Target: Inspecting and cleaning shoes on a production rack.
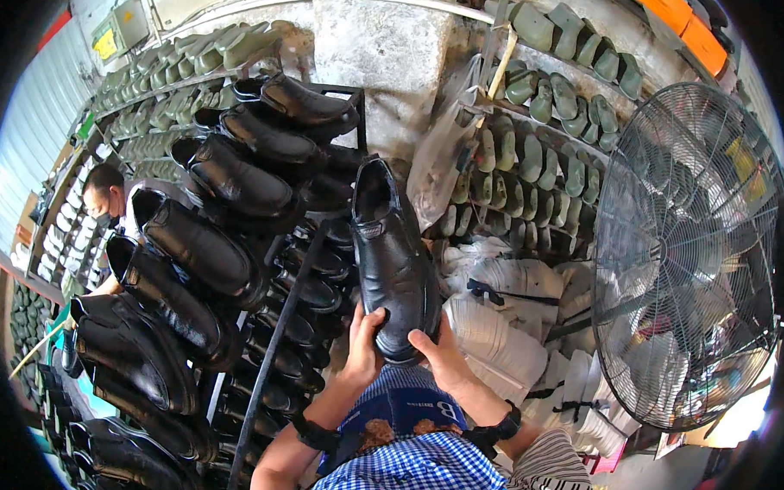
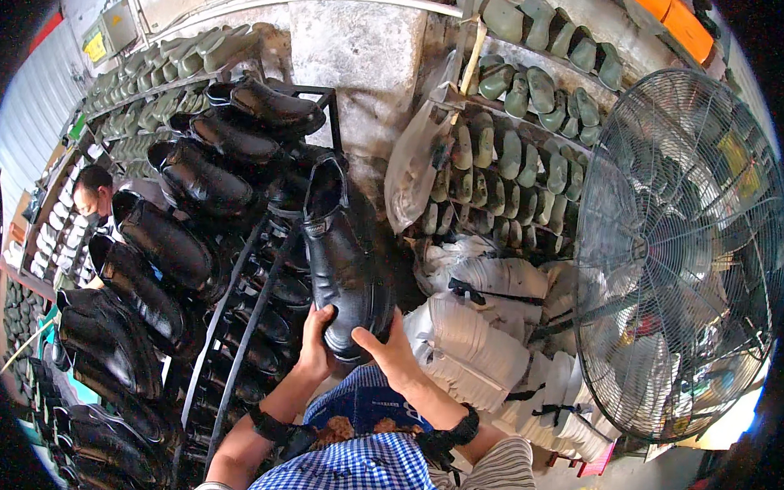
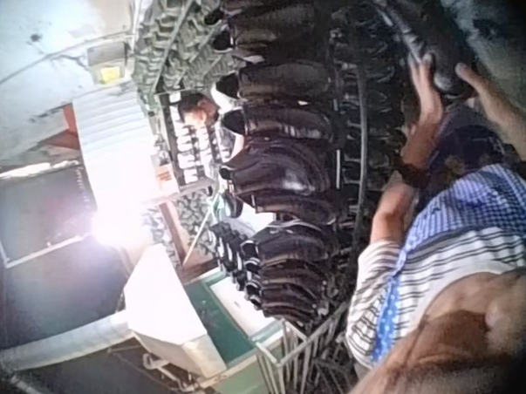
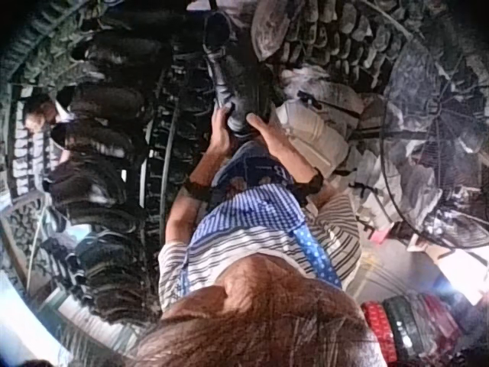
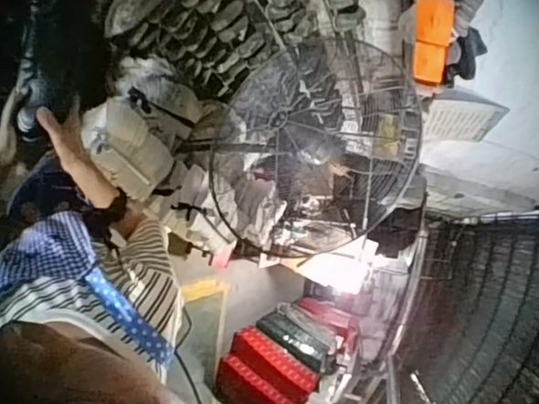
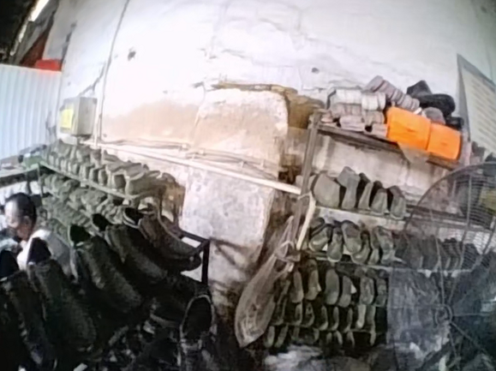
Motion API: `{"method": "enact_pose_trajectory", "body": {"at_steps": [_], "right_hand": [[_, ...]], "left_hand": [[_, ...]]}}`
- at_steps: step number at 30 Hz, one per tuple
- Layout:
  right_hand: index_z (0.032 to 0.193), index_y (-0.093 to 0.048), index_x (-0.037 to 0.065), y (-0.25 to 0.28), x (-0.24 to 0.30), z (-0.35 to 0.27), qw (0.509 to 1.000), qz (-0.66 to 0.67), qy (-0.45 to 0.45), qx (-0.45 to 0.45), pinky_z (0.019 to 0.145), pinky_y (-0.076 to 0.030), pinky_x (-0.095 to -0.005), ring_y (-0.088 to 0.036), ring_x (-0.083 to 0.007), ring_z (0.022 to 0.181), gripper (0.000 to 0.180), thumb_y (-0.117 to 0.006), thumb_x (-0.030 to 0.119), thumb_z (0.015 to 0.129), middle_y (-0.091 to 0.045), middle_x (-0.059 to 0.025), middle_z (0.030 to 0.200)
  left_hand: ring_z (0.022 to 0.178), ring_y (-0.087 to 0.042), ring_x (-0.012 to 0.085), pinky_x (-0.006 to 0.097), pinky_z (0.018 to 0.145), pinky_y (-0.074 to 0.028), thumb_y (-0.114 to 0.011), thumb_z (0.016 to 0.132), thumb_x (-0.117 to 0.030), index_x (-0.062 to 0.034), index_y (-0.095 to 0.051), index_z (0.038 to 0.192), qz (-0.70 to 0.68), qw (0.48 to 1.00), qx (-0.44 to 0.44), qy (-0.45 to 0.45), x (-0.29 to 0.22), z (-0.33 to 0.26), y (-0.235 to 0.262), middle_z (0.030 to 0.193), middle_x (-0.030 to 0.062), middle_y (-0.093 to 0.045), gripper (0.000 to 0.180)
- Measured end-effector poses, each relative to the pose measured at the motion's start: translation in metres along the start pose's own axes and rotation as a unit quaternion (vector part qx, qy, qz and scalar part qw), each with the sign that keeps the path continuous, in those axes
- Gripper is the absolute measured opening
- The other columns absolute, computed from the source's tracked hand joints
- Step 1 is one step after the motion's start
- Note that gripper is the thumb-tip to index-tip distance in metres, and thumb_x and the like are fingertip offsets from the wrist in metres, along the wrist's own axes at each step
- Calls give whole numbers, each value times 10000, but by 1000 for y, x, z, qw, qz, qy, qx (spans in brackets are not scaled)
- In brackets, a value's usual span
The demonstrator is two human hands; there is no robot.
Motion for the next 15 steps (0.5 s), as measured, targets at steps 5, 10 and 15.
{"method": "enact_pose_trajectory", "body": {"at_steps": [5, 10, 15], "right_hand": [[1282, -353, -28, 5, 21, 9, 995, -21, 87, -53, 863, -428, -280, -509, -146, 1001, 695, -727, 153, 725, -521, -87, 1123], [1364, -264, -13, 31, 55, 36, 972, 22, 209, -103, 949, -379, -319, -455, -195, 1123, 787, -665, 133, 703, -432, -126, 1269], [1380, -275, 3, 56, 104, 122, 954, -27, 294, -52, 991, -337, -313, -442, -215, 1160, 798, -661, 108, 689, -404, -115, 1323]], "left_hand": [[1115, -461, 171, 299, 970, -349, -459, 940, -200, -35, -320, 1334, 120, 991, 33, 48, 0, 8, -1, 1225, 88, -475, 449], [1209, -416, 199, 310, 1021, -315, -470, 946, -167, -2, -236, 1395, 264, 954, 112, -81, -19, 8, 8, 1354, 148, -401, 533], [1026, -579, 189, 304, 867, -471, -499, 932, -262, 11, -317, 1353, 308, 947, -10, 88, -14, -14, 92, 1213, 119, -537, 535]]}}
Point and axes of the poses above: each hand's wrist, its own z-axis towards the middle knuckle, its own y-axis out of the back of the hand, x = y × z, the point moved 5 cm from there along z, towards the middle knuckle
